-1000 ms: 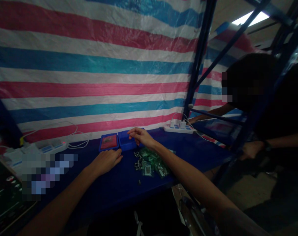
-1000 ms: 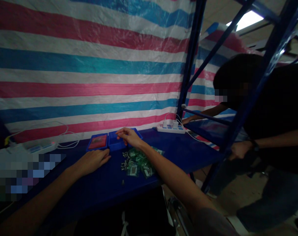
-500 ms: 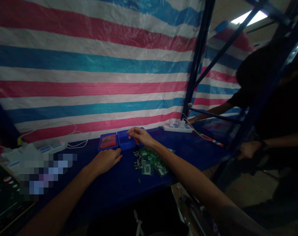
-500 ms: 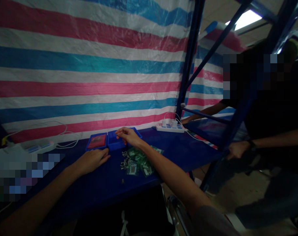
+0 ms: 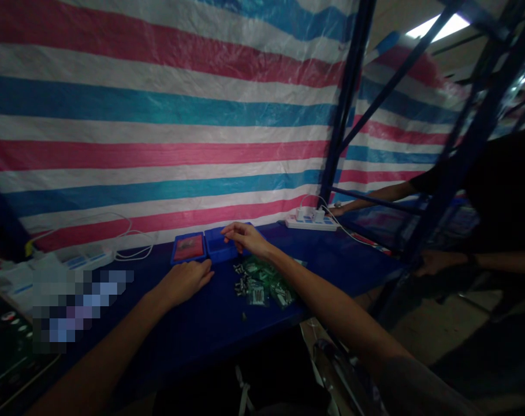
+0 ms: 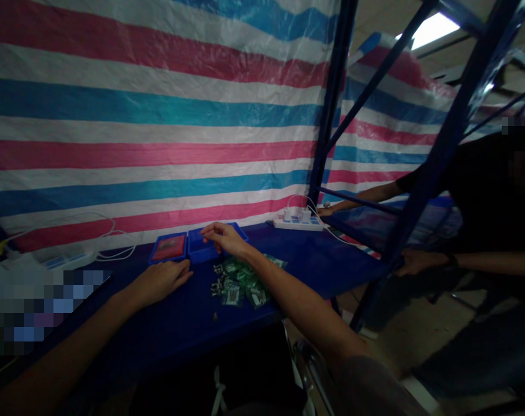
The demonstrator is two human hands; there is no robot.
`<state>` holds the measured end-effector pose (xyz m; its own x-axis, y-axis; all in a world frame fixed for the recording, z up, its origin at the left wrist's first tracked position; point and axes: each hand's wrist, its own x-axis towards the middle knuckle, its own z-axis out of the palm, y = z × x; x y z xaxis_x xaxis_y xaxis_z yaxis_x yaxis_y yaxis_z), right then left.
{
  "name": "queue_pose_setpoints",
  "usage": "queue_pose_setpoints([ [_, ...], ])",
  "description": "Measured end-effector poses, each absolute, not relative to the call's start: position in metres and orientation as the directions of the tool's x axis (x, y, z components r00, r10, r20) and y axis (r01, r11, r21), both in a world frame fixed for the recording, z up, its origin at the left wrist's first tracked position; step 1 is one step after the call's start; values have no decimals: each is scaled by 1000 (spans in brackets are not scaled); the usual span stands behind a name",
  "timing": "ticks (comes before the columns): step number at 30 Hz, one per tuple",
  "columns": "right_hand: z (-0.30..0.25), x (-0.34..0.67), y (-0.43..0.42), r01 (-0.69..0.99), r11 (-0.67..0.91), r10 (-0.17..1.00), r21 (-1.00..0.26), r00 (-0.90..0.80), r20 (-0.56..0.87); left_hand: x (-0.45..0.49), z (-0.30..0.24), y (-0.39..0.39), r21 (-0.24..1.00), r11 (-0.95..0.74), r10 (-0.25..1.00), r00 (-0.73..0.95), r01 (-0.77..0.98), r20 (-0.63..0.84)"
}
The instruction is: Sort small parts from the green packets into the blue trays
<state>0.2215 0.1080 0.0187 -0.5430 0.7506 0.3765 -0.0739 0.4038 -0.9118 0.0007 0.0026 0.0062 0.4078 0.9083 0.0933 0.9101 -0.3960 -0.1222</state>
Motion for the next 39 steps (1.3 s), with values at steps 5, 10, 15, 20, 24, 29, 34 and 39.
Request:
queue_pose_setpoints([
  [5,20,221,106,-29,397,764,-917,-542,348,1,7,3,-104,-389,913,399,915,90],
  [10,21,221,106,-23,395,769,-918,-539,344,1,7,2,-97,-399,909,408,912,85],
  [15,20,221,106,-39,399,758,-916,-549,353,2,7,2,-104,-394,911,403,913,84],
  [20,21,222,104,-53,412,749,-909,-548,372,1,6,4,-128,-414,899,427,901,95],
  [24,24,223,100,-32,415,758,-909,-541,365,0,5,4,-126,-413,900,426,902,95],
  [29,26,224,98,-33,416,754,-909,-546,365,-3,2,7,-90,-430,891,438,898,116],
  [34,27,224,97,-24,402,761,-915,-547,348,-2,2,8,-95,-430,890,439,898,124],
  [39,26,224,98,-41,412,753,-910,-548,365,0,5,5,-119,-409,901,421,905,101],
])
